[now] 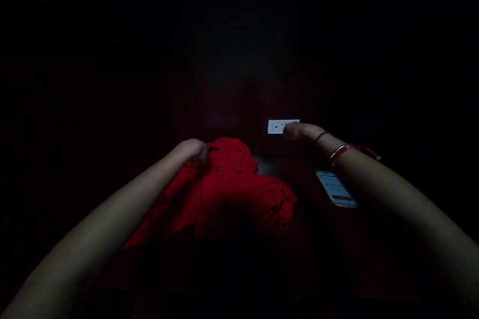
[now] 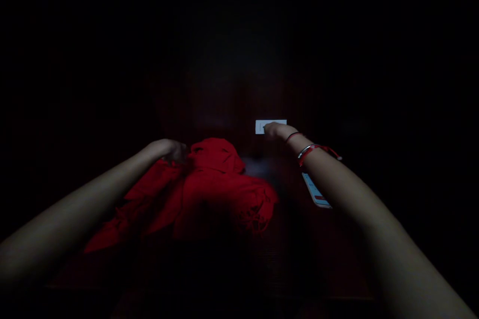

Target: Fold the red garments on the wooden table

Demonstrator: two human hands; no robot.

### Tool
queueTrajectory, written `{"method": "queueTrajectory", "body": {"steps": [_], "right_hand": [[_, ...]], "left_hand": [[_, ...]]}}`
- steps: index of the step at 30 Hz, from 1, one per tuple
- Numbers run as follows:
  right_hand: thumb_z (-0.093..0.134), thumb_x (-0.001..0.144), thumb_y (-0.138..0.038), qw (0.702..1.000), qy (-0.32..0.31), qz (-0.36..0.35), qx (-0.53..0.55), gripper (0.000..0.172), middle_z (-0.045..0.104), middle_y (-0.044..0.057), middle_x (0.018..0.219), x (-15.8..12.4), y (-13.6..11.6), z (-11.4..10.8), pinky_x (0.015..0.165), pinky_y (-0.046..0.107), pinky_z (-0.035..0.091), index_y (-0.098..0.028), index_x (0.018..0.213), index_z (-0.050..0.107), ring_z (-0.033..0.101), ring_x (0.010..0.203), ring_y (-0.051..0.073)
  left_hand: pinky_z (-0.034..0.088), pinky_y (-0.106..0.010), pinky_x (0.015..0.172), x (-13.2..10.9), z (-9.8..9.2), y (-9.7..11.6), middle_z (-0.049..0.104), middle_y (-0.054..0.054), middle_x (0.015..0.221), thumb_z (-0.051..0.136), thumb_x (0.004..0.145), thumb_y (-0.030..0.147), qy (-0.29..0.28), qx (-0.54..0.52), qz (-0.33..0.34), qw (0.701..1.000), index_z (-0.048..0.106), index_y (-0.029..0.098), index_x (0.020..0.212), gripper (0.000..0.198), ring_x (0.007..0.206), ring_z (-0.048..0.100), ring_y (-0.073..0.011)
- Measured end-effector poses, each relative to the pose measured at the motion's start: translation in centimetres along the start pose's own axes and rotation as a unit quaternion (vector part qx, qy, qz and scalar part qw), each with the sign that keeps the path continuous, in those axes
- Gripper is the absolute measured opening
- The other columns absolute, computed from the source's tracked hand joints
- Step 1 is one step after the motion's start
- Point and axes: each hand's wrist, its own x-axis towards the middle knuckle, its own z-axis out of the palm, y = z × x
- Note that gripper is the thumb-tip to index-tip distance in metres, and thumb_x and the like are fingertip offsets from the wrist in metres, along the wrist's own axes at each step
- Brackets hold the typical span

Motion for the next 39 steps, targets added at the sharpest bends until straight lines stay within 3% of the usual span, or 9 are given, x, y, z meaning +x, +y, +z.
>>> {"method": "queueTrajectory", "body": {"steps": [3,11,16,21,24,27,30,34,39], "right_hand": [[0.069,0.059,-0.026,0.992,-0.12,-0.016,-0.038,0.018,0.06,0.006,0.057,-0.4,-3.0,4.2,0.059,0.025,0.044,-0.015,0.05,0.059,0.061,0.067,0.019],[0.069,0.061,-0.037,0.988,-0.133,-0.075,0.025,0.026,0.064,0.01,0.09,-3.5,-9.1,13.7,0.064,0.023,0.044,-0.015,0.075,0.064,0.06,0.082,0.02],[0.049,0.081,-0.033,0.995,-0.059,-0.061,0.05,0.025,0.065,0.009,0.079,-0.1,-6.9,8.0,0.062,0.021,0.041,-0.014,0.076,0.064,0.06,0.076,0.016],[0.055,0.076,-0.03,0.982,0.131,0.031,0.134,0.019,0.06,0.006,0.066,2.5,-3.4,-1.4,0.065,0.023,0.041,-0.013,0.071,0.063,0.056,0.067,0.014],[0.052,0.077,-0.026,0.974,0.127,0.054,0.182,0.019,0.055,0.003,0.059,1.6,-2.3,-3.8,0.06,0.024,0.042,-0.011,0.07,0.061,0.051,0.057,0.01],[0.052,0.078,-0.024,0.963,0.079,0.011,0.257,0.018,0.053,0.0,0.055,-0.1,-2.5,-3.7,0.053,0.021,0.041,-0.011,0.067,0.058,0.046,0.049,0.007],[0.061,0.071,-0.027,0.957,0.052,-0.017,0.286,0.018,0.049,-0.002,0.05,-1.0,-3.7,-3.1,0.05,0.02,0.039,-0.012,0.063,0.055,0.043,0.047,0.006],[0.066,0.064,-0.032,0.971,0.087,-0.033,0.22,0.022,0.049,-0.003,0.05,-1.0,-4.8,-3.7,0.051,0.02,0.037,-0.014,0.061,0.054,0.044,0.048,0.007],[0.061,0.068,-0.027,0.955,0.148,-0.012,0.256,0.017,0.05,-0.003,0.052,-0.8,-4.3,-6.1,0.05,0.019,0.035,-0.014,0.061,0.053,0.043,0.049,0.006]], "left_hand": [[0.039,-0.044,0.071,0.8,1.9,-1.1,0.042,-0.002,0.038,0.069,0.044,0.01,0.018,0.021,0.026,0.999,0.043,0.018,0.034,0.029,0.079,0.057,-0.0341],[0.038,-0.044,0.068,1.4,8.6,-4.8,0.057,-0.011,0.064,0.059,0.061,0.029,0.078,0.038,0.061,0.994,0.054,0.019,0.049,0.017,0.086,0.054,-0.0338],[0.037,-0.039,0.074,1.3,6.5,-5.6,0.059,-0.012,0.09,0.047,0.072,0.023,0.124,0.067,0.13,0.981,0.062,0.019,0.082,0.019,0.09,0.053,-0.0296],[0.037,-0.036,0.078,0.8,0.5,0.8,0.054,-0.013,0.107,0.039,0.08,0.034,0.277,-0.014,0.204,0.939,0.053,0.02,0.099,0.027,0.097,0.051,-0.0275],[0.043,-0.03,0.066,-0.5,0.5,4.2,0.061,-0.009,0.084,0.043,0.081,0.032,0.128,-0.187,0.157,0.961,0.054,0.018,0.09,0.02,0.078,0.058,-0.0206],[0.045,-0.029,0.055,-2.4,4.2,5.5,0.062,-0.008,0.065,0.045,0.08,0.034,-0.072,-0.256,0.13,0.955,0.057,0.015,0.079,0.023,0.059,0.058,-0.0178],[0.048,-0.028,0.057,-3.3,7.7,5.9,0.065,-0.008,0.081,0.04,0.082,0.043,-0.148,-0.335,0.162,0.916,0.054,0.019,0.101,0.034,0.066,0.06,-0.0163],[0.047,-0.027,0.069,-1.6,7.0,6.5,0.06,-0.005,0.098,0.06,0.069,0.024,-0.003,-0.377,0.218,0.9,0.031,0.024,0.125,0.063,0.079,0.059,-0.0142],[0.043,-0.028,0.075,0.7,0.7,6.9,0.062,-0.003,0.079,0.065,0.061,0.02,0.231,-0.181,0.362,0.885,0.059,0.016,0.096,0.036,0.076,0.057,-0.0157]]}}
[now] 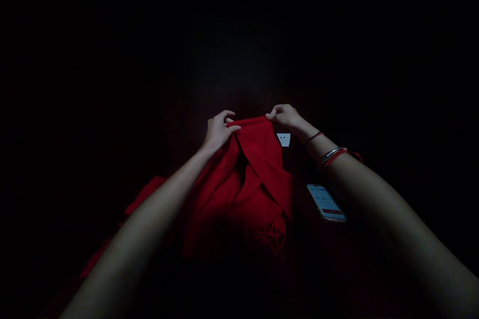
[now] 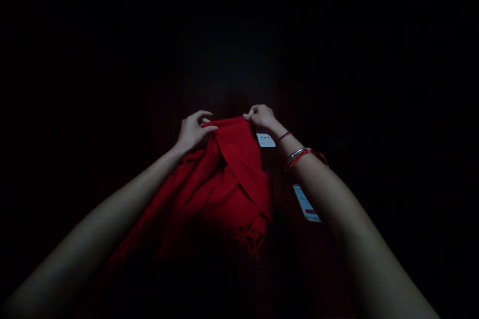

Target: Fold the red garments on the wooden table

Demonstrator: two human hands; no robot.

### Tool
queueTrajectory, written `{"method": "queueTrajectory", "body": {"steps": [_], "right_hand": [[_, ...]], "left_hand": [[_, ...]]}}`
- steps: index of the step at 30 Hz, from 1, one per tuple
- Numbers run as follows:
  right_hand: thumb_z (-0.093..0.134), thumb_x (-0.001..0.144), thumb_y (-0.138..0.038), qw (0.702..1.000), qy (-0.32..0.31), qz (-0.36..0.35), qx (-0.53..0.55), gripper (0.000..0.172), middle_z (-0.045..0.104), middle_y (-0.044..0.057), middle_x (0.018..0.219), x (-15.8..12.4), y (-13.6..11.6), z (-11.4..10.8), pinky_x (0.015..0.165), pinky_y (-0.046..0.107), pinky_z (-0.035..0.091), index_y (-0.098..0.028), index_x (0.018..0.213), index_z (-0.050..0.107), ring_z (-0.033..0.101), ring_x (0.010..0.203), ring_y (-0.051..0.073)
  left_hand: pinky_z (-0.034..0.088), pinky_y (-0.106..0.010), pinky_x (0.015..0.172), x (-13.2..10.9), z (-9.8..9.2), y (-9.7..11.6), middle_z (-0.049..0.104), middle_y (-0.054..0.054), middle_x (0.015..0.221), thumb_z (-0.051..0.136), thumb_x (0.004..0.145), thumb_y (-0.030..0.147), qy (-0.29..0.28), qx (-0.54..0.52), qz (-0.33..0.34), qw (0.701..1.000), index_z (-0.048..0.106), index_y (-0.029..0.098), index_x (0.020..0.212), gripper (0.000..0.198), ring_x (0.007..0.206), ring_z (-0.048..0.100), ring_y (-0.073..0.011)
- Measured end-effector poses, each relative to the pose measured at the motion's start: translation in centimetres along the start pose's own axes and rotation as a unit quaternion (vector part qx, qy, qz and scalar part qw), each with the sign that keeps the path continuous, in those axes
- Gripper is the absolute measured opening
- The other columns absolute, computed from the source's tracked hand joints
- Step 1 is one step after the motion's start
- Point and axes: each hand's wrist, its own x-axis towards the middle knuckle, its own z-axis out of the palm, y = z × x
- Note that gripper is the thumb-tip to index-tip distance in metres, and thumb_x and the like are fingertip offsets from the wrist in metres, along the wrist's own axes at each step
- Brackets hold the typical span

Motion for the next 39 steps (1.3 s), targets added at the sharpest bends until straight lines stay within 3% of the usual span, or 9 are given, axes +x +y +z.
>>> {"method": "queueTrajectory", "body": {"steps": [6,8,10,14,18,23,30,34,39], "right_hand": [[0.051,0.076,-0.023,0.99,0.062,-0.004,0.127,0.021,0.043,-0.005,0.047,0.4,0.2,-1.9,0.046,0.018,0.035,-0.015,0.058,0.046,0.039,0.042,0.005],[0.046,0.08,-0.022,0.993,0.043,0.017,0.104,0.021,0.045,-0.004,0.048,-0.2,1.8,-1.0,0.046,0.019,0.036,-0.015,0.06,0.047,0.041,0.042,0.005],[0.047,0.078,-0.019,0.998,-0.04,0.037,-0.031,0.017,0.052,0.0,0.053,-1.4,3.9,0.7,0.05,0.02,0.039,-0.014,0.063,0.052,0.047,0.047,0.008],[0.06,0.066,-0.011,0.937,-0.234,0.045,-0.257,0.008,0.064,0.006,0.073,-4.9,7.7,4.1,0.06,0.021,0.041,-0.013,0.073,0.064,0.059,0.07,0.016],[0.065,0.064,-0.022,0.878,-0.382,-0.031,-0.287,0.035,0.064,0.005,0.097,-8.6,10.0,6.5,0.069,0.018,0.042,-0.019,0.098,0.063,0.059,0.087,0.016],[0.059,0.067,-0.017,0.837,-0.41,-0.045,-0.36,0.019,0.065,0.011,0.093,-12.9,12.5,9.2,0.066,0.024,0.043,-0.015,0.085,0.067,0.06,0.087,0.021],[0.048,0.076,-0.016,0.904,-0.33,-0.048,-0.267,0.015,0.064,0.011,0.083,-9.5,11.4,8.3,0.062,0.021,0.041,-0.011,0.079,0.062,0.059,0.075,0.015],[0.045,0.079,-0.024,0.971,-0.236,0.031,0.025,0.018,0.057,0.001,0.062,-6.2,9.1,5.8,0.053,0.019,0.039,-0.013,0.068,0.054,0.05,0.053,0.008],[0.054,0.071,-0.018,0.887,-0.204,0.191,0.367,0.013,0.052,-0.002,0.053,-6.3,7.3,4.1,0.052,0.021,0.042,-0.016,0.06,0.048,0.047,0.048,0.007]], "left_hand": [[0.041,-0.028,0.08,0.7,-1.1,1.4,0.061,-0.005,0.09,0.05,0.074,0.022,0.09,0.03,0.041,0.995,0.056,0.016,0.094,0.022,0.087,0.054,-0.0155],[0.042,-0.028,0.078,-2.1,1.4,0.9,0.061,-0.006,0.09,0.048,0.077,0.029,0.012,0.007,-0.067,0.998,0.056,0.015,0.095,0.025,0.085,0.054,-0.0161],[0.045,-0.028,0.074,-5.7,4.5,0.1,0.061,-0.007,0.092,0.048,0.077,0.037,-0.209,-0.043,-0.206,0.955,0.054,0.014,0.101,0.034,0.085,0.056,-0.0169],[0.049,-0.03,0.065,-10.5,8.7,-1.4,0.06,-0.014,0.104,0.025,0.086,0.046,-0.311,-0.089,-0.289,0.901,0.024,0.011,0.131,0.057,0.08,0.06,-0.0168],[0.041,-0.039,0.087,-11.5,8.0,-3.2,0.041,-0.016,0.129,0.042,0.081,0.041,-0.335,0.102,-0.197,0.916,0.014,0.016,0.136,0.067,0.114,0.043,-0.0249],[0.036,-0.051,0.086,-13.8,5.4,-6.1,0.049,-0.017,0.119,0.067,0.062,0.029,-0.431,0.367,-0.095,0.819,0.054,0.018,0.111,0.052,0.112,0.042,-0.0355],[0.044,-0.034,0.073,-9.4,2.7,-6.7,0.061,-0.013,0.092,0.039,0.083,0.03,-0.341,0.361,-0.066,0.865,0.062,0.015,0.09,0.028,0.089,0.057,-0.0235],[0.043,-0.036,0.073,-3.9,0.3,-5.5,0.059,-0.015,0.095,0.029,0.087,0.032,-0.225,0.365,-0.094,0.898,0.056,0.015,0.104,0.036,0.089,0.056,-0.0245],[0.039,-0.04,0.082,-5.4,0.9,-2.3,0.048,-0.016,0.111,0.041,0.08,0.021,-0.102,0.311,-0.07,0.942,0.044,0.017,0.117,0.038,0.102,0.048,-0.0273]]}}
